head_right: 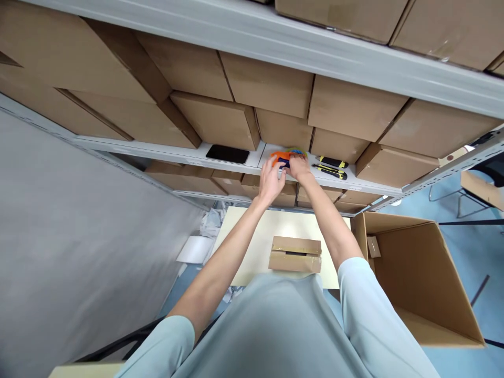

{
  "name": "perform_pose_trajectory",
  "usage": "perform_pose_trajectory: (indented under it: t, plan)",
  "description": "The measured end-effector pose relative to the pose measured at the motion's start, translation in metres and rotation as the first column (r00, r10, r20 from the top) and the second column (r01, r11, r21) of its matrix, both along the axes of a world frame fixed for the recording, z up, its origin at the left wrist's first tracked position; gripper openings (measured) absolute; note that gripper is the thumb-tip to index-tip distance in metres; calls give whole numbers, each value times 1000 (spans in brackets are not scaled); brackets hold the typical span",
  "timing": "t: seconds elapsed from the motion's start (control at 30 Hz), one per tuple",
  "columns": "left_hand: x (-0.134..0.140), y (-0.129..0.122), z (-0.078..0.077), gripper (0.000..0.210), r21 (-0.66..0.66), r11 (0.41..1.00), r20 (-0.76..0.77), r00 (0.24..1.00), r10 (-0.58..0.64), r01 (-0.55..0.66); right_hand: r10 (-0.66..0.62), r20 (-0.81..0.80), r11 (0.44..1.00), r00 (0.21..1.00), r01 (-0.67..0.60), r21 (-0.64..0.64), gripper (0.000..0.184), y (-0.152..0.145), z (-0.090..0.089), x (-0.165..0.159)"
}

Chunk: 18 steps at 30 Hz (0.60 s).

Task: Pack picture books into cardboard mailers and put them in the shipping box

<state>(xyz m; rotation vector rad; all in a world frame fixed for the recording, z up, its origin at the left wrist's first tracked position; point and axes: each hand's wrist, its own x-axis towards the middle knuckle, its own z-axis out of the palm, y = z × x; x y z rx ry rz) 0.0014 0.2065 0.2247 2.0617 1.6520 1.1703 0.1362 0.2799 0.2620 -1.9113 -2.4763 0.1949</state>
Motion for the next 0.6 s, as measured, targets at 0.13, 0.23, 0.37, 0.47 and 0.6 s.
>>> perform_pose_trajectory:
  t: [0.13, 0.23, 0.37, 0.47, 0.6]
  plan:
    - [-3, -10, -3, 31, 12, 1000, 27, 1000, -2, 1, -24, 68, 998, 997, 28, -60, 56, -2, 8, -5]
    - [-13, -29, -3, 30, 46, 999, 66, 998, -18, 15, -2, 77, 999, 997, 5, -37, 56, -15, 12, -1]
    - [-35, -89, -17, 33, 87, 996, 159, 987, -9, -5, 3, 11, 1000, 1000, -3, 27, 68, -70, 1, 20]
    - [-46, -151, -37, 39, 13, 1000, 242, 970, 18, -21, 49, -110, 999, 993, -49, 4, 73, -139, -16, 43]
    - [-43, -226, -58, 45, -201, 979, 368, 928, 58, 18, -33, -335, 979, 942, -37, -201, 66, -242, -40, 70]
